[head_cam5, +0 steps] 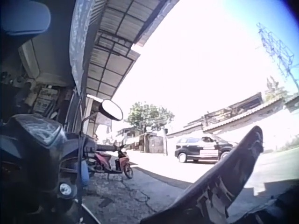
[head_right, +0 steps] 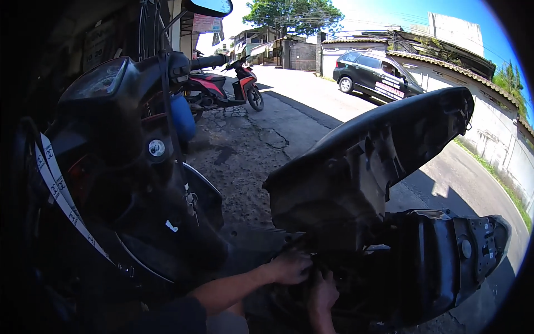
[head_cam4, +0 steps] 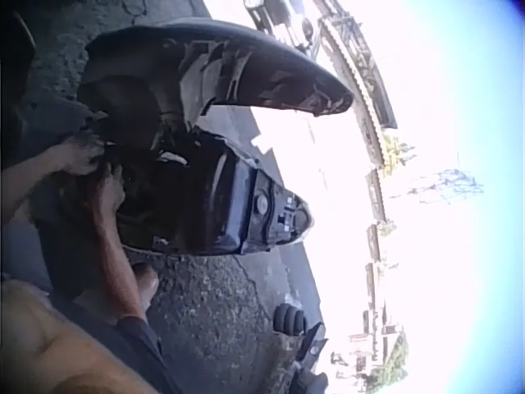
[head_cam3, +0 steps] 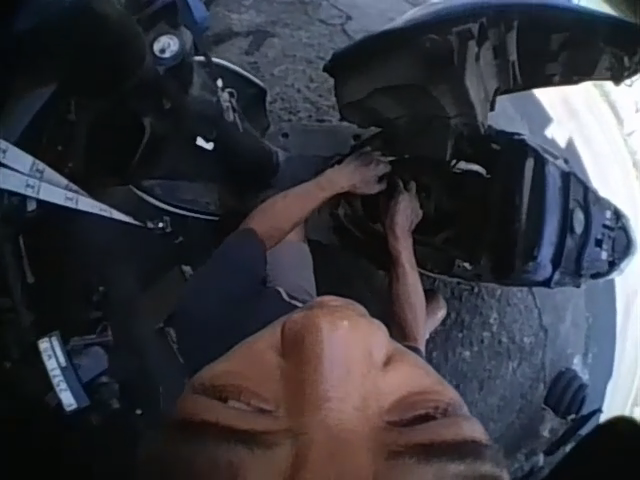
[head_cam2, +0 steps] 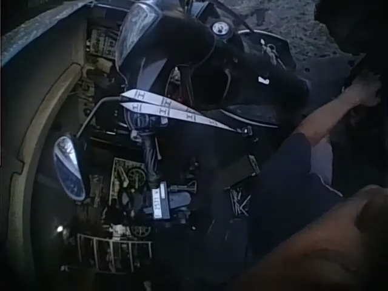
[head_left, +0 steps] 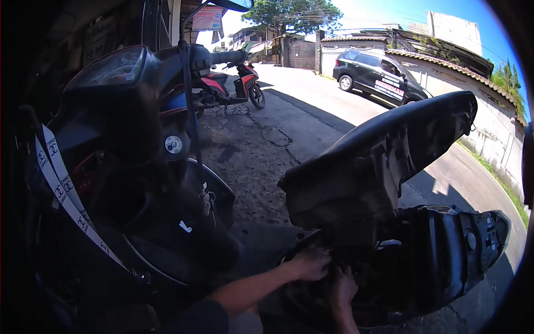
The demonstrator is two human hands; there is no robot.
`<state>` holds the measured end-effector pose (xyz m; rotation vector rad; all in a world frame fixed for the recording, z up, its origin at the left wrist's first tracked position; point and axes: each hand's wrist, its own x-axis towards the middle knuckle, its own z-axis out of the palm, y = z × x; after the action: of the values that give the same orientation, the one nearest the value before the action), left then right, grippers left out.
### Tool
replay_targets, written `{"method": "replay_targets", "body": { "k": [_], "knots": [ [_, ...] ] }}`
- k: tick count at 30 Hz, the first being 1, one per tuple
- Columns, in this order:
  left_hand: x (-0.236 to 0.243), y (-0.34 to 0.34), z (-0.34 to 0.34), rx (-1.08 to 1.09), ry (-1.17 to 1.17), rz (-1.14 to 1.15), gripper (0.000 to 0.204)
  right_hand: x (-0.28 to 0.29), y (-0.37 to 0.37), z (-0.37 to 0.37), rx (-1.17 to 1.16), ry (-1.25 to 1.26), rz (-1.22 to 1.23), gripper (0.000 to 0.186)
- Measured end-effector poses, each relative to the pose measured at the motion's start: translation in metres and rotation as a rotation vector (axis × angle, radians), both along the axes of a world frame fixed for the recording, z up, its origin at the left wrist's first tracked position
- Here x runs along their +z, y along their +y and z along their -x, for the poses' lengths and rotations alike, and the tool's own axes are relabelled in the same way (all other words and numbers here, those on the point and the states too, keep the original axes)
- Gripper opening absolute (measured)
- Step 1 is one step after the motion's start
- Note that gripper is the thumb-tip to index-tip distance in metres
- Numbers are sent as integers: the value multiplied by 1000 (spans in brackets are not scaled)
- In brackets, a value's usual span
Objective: Repairing the engine and wiring of a motorcycle in a service bay.
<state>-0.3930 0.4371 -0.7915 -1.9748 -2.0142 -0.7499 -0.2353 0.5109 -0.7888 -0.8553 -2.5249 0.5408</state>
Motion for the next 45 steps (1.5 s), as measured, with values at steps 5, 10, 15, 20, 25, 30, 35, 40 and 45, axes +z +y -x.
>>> {"method": "replay_targets", "body": {
  "k": [5, 10, 15, 20, 25, 30, 35, 40, 45],
  "knots": [
    [4, 6, -5, -9, -73, -12, 21, 6, -1, -1, -69, 18, -17, 39],
    [6, 9, -8, 9, -29, 22, 21, 2, 1, -1, -47, 93, -139, 30],
    [4, 4, -7, 39, -43, 12, 20, 6, 9, -4, 96, 110, -221, 26],
    [3, 2, -7, 19, -64, -45, 20, 18, 20, -7, 230, -62, -270, 20],
    [6, 21, -10, -3, -110, -90, 23, 14, 28, -29, 229, 61, -230, 22],
    [-17, -1, 17, 211, -293, 30, 34, 16, 6, -52, 372, 154, 53, 41],
    [-11, 0, 40, 14, 200, 89, 39, 24, 9, -96, 488, 178, 428, 46],
    [-75, 38, 66, -361, 363, 38, 37, -1, -19, -179, 218, -178, 473, 49],
    [-99, 83, 28, -678, 189, 33, 37, 36, -55, -208, 22, -333, 380, 44]
  ]
}}
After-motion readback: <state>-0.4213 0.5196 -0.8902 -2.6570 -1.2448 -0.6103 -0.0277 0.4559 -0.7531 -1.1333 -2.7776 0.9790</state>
